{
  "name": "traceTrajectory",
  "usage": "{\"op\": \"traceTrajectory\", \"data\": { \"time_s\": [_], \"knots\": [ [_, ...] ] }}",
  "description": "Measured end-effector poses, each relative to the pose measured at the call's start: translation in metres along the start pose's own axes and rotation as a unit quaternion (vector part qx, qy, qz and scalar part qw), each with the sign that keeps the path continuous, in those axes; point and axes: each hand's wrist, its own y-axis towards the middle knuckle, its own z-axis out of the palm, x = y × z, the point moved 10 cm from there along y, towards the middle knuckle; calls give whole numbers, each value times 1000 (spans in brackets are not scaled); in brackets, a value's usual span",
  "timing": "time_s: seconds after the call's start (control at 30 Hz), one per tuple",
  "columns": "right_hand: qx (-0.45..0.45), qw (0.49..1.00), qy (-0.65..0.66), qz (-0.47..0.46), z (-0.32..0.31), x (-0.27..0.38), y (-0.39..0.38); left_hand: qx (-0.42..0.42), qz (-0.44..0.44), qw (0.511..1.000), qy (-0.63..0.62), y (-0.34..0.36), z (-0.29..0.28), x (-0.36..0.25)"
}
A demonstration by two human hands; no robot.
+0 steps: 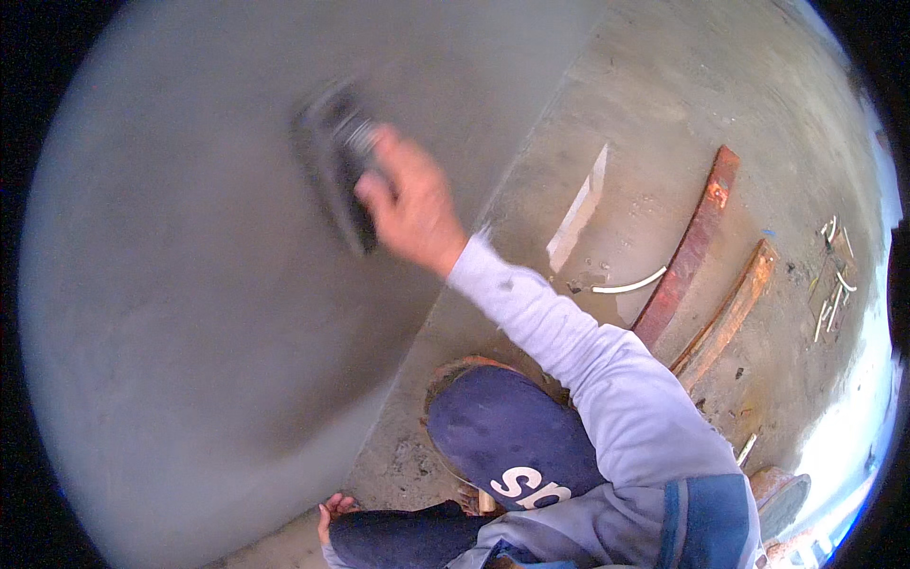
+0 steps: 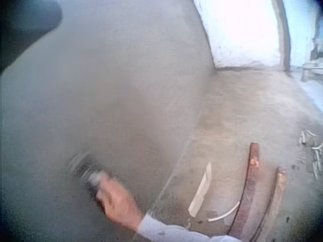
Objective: The person smooths a wet concrete mixture onto a wall using a hand float, reaching into a bucket to get more mixture and applying it to the lower and corner sections of the wall.
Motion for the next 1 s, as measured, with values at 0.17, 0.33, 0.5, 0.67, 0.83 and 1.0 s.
{"op": "traceTrajectory", "data": {
  "time_s": [0.17, 0.33, 0.5, 0.67, 0.83, 1.0],
  "knots": [
    [94, 992, 14, -82, -15, 19, -22, 14, -5, 999, 29, 9, 4, 1],
    [-64, 993, -92, -24, -96, -99, 71, 58, 4, 998, -24, -1, -3, 6],
    [-68, 990, -118, -45, -71, -87, 85, 38, 17, 999, -28, -11, -10, 7],
    [117, 983, -37, -138, 36, 43, -35, 27, -13, 999, 11, 10, -3, 2],
    [73, 997, -10, -14, -2, 14, -27, 65, -1, 994, 88, 28, -8, 7],
    [-165, 965, 136, 153, -91, -130, 92, 54, 30, 998, -8, 3, -24, 19]
  ]
}}
